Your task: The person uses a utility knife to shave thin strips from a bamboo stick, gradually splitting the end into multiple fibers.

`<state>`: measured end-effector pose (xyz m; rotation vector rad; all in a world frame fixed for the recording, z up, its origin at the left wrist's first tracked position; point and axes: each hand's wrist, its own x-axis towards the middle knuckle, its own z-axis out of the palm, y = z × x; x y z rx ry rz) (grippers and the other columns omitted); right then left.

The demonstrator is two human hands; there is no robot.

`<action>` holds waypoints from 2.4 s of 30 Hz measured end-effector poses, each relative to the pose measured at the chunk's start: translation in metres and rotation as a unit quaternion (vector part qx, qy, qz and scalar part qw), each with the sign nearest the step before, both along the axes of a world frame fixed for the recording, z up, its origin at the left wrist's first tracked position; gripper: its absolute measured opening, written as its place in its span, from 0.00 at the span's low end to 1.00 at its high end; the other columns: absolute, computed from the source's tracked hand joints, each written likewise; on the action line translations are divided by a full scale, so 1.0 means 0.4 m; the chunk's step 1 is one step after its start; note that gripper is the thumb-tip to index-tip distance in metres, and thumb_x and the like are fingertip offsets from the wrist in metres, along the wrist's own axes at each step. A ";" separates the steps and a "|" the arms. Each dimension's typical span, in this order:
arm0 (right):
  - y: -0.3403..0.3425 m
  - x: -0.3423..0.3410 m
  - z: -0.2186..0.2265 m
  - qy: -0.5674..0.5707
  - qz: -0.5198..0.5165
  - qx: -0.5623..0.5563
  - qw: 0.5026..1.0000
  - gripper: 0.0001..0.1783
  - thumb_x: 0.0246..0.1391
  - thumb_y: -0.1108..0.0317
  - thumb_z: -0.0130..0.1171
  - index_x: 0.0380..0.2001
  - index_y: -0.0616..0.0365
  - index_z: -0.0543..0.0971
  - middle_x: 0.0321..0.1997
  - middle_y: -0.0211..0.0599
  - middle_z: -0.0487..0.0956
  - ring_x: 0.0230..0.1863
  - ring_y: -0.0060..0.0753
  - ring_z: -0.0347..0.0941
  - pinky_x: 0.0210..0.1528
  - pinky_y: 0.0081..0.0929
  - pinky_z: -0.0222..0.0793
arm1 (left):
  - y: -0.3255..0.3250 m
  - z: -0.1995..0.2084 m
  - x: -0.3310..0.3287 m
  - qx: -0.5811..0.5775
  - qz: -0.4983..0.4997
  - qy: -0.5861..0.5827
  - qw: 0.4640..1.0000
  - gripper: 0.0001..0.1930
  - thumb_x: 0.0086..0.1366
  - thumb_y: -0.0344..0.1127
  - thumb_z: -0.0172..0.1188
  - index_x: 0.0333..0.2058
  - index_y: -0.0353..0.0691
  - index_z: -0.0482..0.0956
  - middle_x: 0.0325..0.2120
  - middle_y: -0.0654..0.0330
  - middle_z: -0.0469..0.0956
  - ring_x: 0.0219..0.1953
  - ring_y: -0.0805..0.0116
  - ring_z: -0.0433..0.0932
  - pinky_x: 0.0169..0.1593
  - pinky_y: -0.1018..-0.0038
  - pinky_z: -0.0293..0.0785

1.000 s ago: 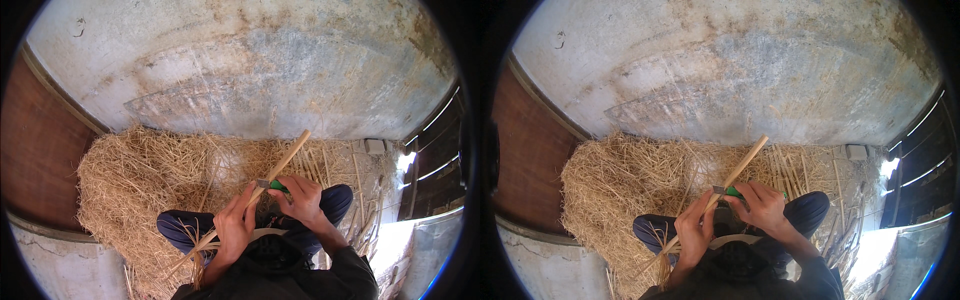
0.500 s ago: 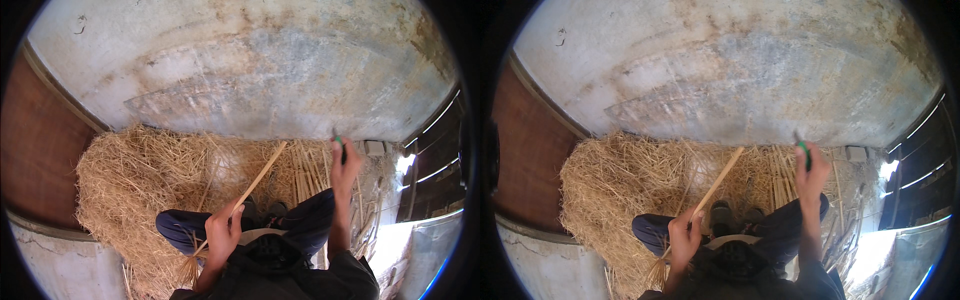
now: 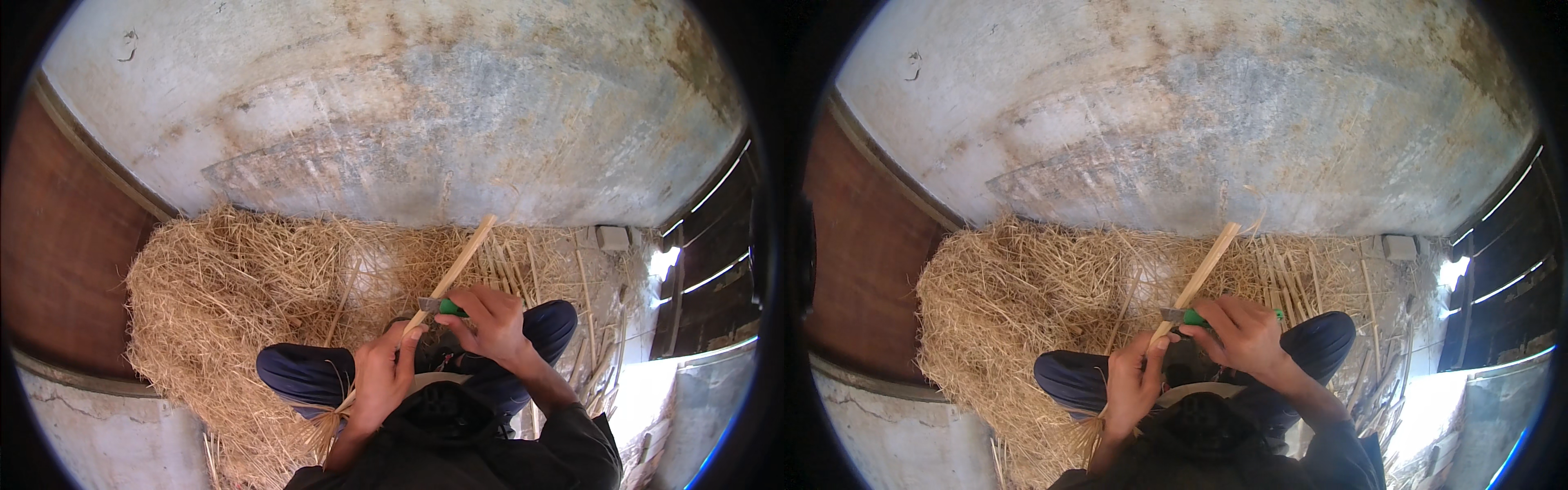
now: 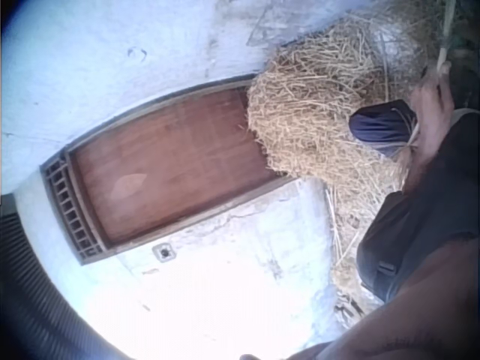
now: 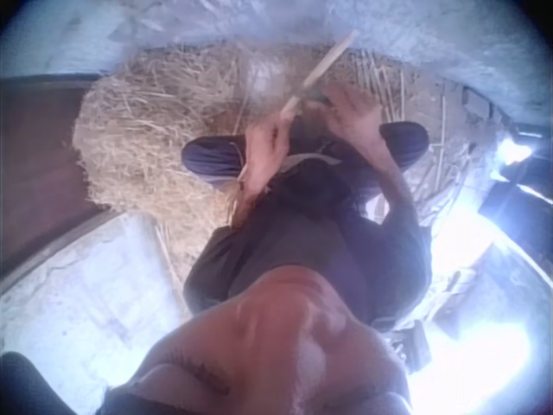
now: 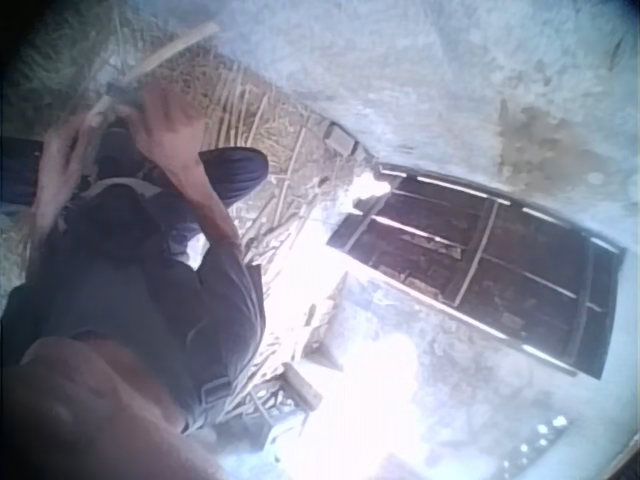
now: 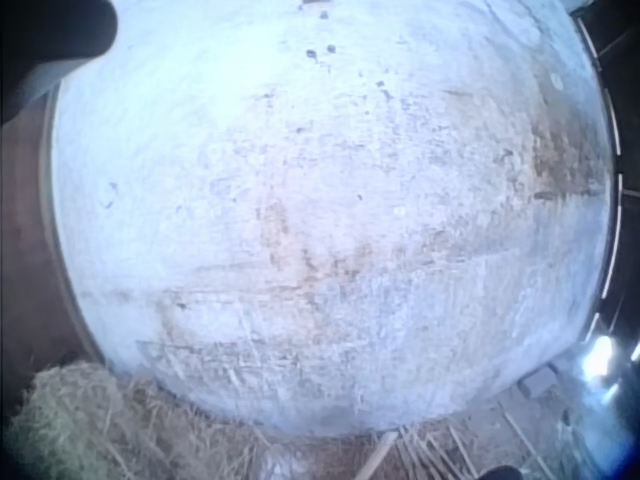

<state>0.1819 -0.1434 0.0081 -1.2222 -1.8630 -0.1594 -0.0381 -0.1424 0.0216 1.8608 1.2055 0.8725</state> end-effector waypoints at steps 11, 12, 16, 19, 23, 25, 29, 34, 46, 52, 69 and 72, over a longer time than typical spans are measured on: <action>-0.005 -0.012 0.014 0.003 -0.017 -0.005 1.000 0.18 0.54 0.59 0.81 0.41 0.56 0.86 0.29 0.35 0.83 0.23 0.40 0.80 0.25 0.34 0.73 | -0.007 0.003 0.018 0.029 0.030 0.028 0.999 0.10 0.82 0.38 0.59 0.47 0.39 0.85 0.23 0.44 0.80 0.27 0.38 0.83 0.31 0.50 0.74; -0.006 -0.012 0.017 0.007 -0.019 -0.007 1.000 0.17 0.54 0.59 0.81 0.41 0.56 0.87 0.29 0.35 0.83 0.23 0.40 0.80 0.25 0.34 0.73 | -0.007 0.003 0.018 0.029 0.031 0.025 0.999 0.10 0.82 0.38 0.59 0.47 0.39 0.85 0.23 0.44 0.80 0.27 0.38 0.83 0.31 0.50 0.74; -0.007 -0.003 0.022 0.011 -0.025 -0.011 1.000 0.17 0.54 0.59 0.81 0.41 0.56 0.87 0.28 0.35 0.83 0.23 0.40 0.80 0.25 0.35 0.72 | -0.009 0.005 0.016 0.027 0.028 0.022 0.999 0.10 0.82 0.37 0.59 0.47 0.39 0.85 0.24 0.44 0.81 0.27 0.39 0.83 0.31 0.50 0.75; -0.005 0.008 0.019 -0.019 -0.035 -0.005 0.999 0.18 0.53 0.57 0.82 0.42 0.53 0.88 0.28 0.29 0.81 0.23 0.33 0.79 0.24 0.31 0.73 | -0.007 0.001 0.011 0.054 0.021 0.027 0.998 0.10 0.83 0.35 0.58 0.47 0.36 0.86 0.19 0.52 0.77 0.20 0.57 0.81 0.27 0.62 0.72; -0.002 0.020 0.015 -0.009 -0.046 -0.002 0.999 0.17 0.55 0.57 0.81 0.41 0.53 0.88 0.29 0.32 0.83 0.23 0.35 0.80 0.24 0.31 0.73 | -0.008 -0.003 0.007 0.053 0.016 0.027 0.998 0.10 0.83 0.33 0.58 0.46 0.34 0.87 0.15 0.56 0.75 0.17 0.65 0.81 0.25 0.67 0.71; 0.002 0.033 0.007 -0.001 -0.065 -0.006 0.998 0.17 0.56 0.57 0.81 0.41 0.54 0.88 0.30 0.34 0.84 0.23 0.36 0.80 0.24 0.32 0.73 | -0.006 -0.007 0.001 0.067 0.017 0.038 0.997 0.10 0.82 0.33 0.59 0.46 0.35 0.87 0.16 0.55 0.74 0.17 0.64 0.80 0.26 0.66 0.71; 0.035 0.102 -0.001 0.030 -0.126 0.015 0.991 0.15 0.58 0.60 0.80 0.41 0.57 0.87 0.31 0.37 0.85 0.24 0.38 0.82 0.25 0.33 0.74 | -0.018 -0.018 -0.018 0.065 0.017 0.062 0.996 0.10 0.82 0.33 0.59 0.45 0.35 0.87 0.16 0.54 0.74 0.17 0.62 0.79 0.26 0.65 0.70; 0.046 0.139 0.001 0.045 -0.141 0.008 0.989 0.14 0.60 0.64 0.79 0.42 0.59 0.87 0.33 0.39 0.86 0.26 0.40 0.84 0.26 0.33 0.75 | -0.016 -0.018 -0.019 0.051 0.008 0.063 0.997 0.10 0.81 0.32 0.59 0.45 0.35 0.88 0.16 0.54 0.75 0.17 0.61 0.78 0.26 0.64 0.69; 0.026 0.126 0.023 0.135 -0.055 -0.126 0.981 0.14 0.61 0.64 0.78 0.41 0.62 0.84 0.27 0.37 0.79 0.24 0.36 0.75 0.29 0.30 0.71 | 0.017 -0.012 -0.021 -0.018 -0.002 -0.037 0.999 0.14 0.79 0.36 0.65 0.56 0.36 0.88 0.30 0.50 0.87 0.19 0.71 0.74 0.25 0.71 0.68; 0.025 0.105 0.036 0.151 -0.080 -0.068 0.983 0.11 0.55 0.69 0.78 0.37 0.61 0.85 0.25 0.36 0.79 0.22 0.30 0.76 0.27 0.29 0.71 | 0.016 -0.022 -0.003 0.069 0.015 -0.057 0.996 0.14 0.78 0.35 0.67 0.56 0.37 0.89 0.33 0.51 0.89 0.20 0.69 0.76 0.26 0.71 0.72; 0.035 0.134 -0.003 0.097 -0.090 0.001 0.991 0.07 0.51 0.74 0.75 0.33 0.57 0.86 0.24 0.34 0.78 0.19 0.36 0.73 0.24 0.29 0.68 | 0.009 -0.013 -0.008 0.051 0.040 -0.022 0.998 0.13 0.77 0.35 0.67 0.55 0.39 0.90 0.36 0.51 0.91 0.20 0.69 0.78 0.27 0.71 0.73; 0.025 0.141 -0.010 0.072 -0.110 0.027 0.991 0.08 0.51 0.74 0.76 0.34 0.56 0.86 0.25 0.33 0.78 0.19 0.36 0.73 0.23 0.30 0.67 | 0.013 -0.015 -0.019 0.040 0.084 -0.027 0.995 0.14 0.77 0.35 0.68 0.56 0.37 0.90 0.35 0.51 0.91 0.20 0.72 0.76 0.26 0.71 0.72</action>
